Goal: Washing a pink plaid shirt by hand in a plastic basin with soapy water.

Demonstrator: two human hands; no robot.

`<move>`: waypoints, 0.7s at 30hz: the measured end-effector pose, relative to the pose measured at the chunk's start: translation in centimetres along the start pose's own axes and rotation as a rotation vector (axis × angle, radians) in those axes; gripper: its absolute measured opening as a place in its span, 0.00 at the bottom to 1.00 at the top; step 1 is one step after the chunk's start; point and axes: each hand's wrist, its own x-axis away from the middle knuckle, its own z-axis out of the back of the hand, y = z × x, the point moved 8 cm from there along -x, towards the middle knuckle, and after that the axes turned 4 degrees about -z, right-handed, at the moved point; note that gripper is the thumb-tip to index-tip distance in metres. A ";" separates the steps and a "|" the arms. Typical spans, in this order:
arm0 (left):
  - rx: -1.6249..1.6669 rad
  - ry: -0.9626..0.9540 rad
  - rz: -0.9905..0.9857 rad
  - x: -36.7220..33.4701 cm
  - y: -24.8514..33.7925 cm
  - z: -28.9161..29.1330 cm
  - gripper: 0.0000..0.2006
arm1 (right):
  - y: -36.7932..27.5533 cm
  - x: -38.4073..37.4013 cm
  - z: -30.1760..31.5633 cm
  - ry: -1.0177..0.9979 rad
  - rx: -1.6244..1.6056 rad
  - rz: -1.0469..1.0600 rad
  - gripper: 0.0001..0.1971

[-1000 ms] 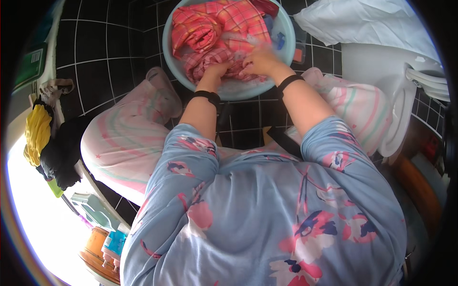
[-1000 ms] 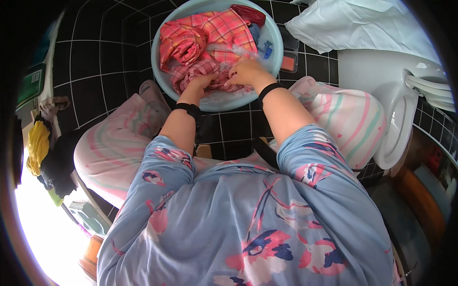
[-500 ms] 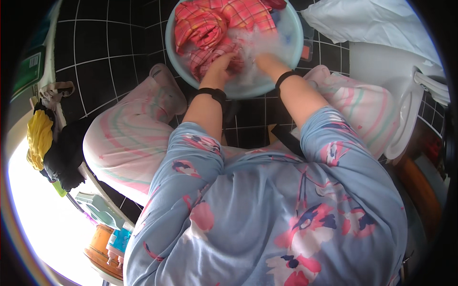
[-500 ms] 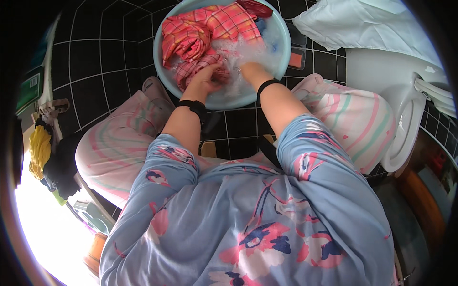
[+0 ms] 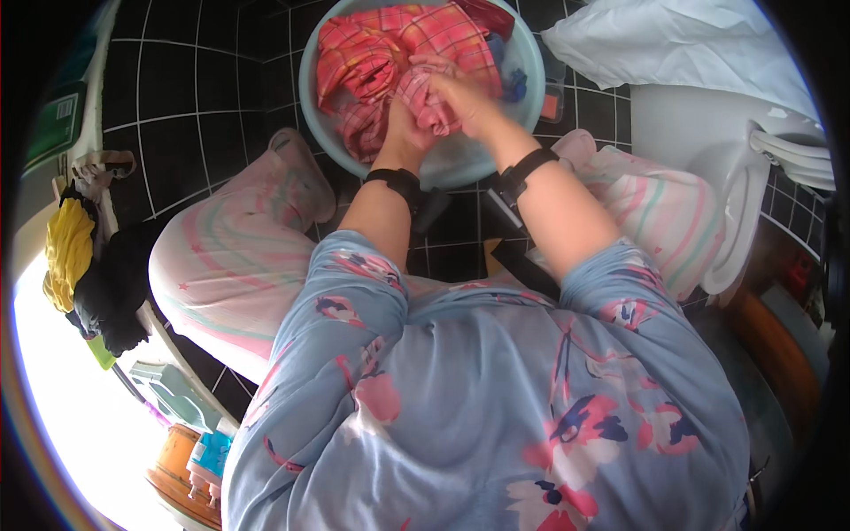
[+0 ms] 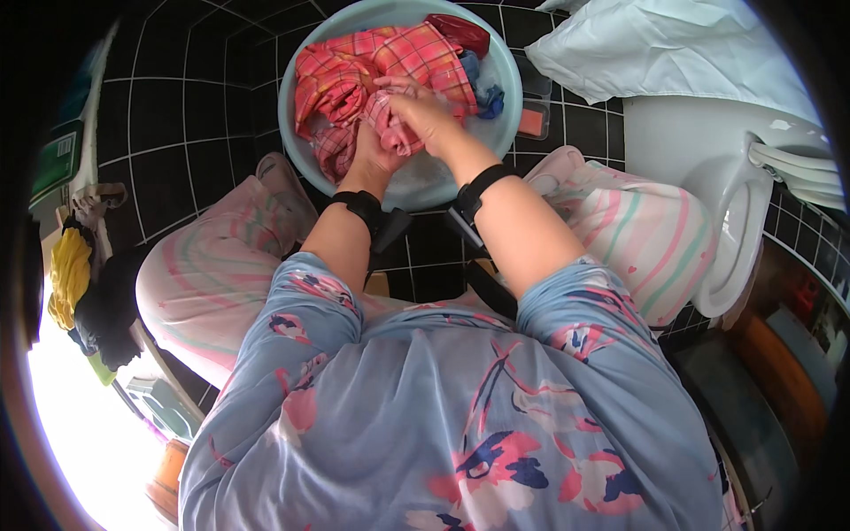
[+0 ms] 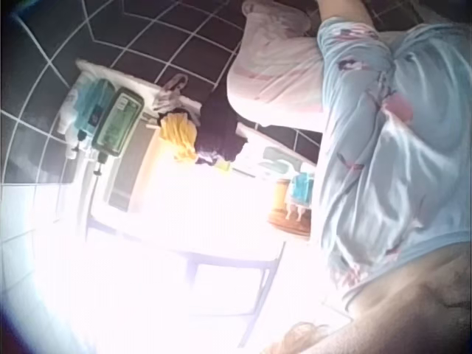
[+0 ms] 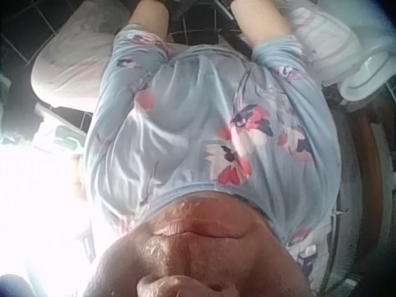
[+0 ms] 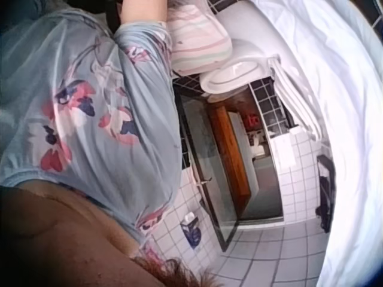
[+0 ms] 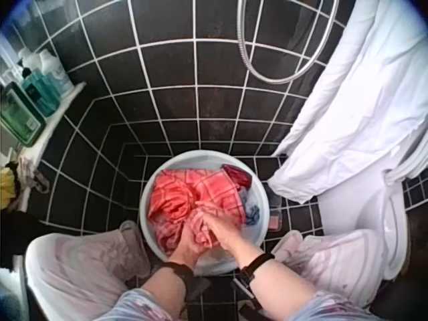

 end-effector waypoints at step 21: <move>-0.720 0.664 -0.171 1.4 2.3 7.3 0.08 | 2.6 -1.5 6.1 0.361 1.289 0.266 0.19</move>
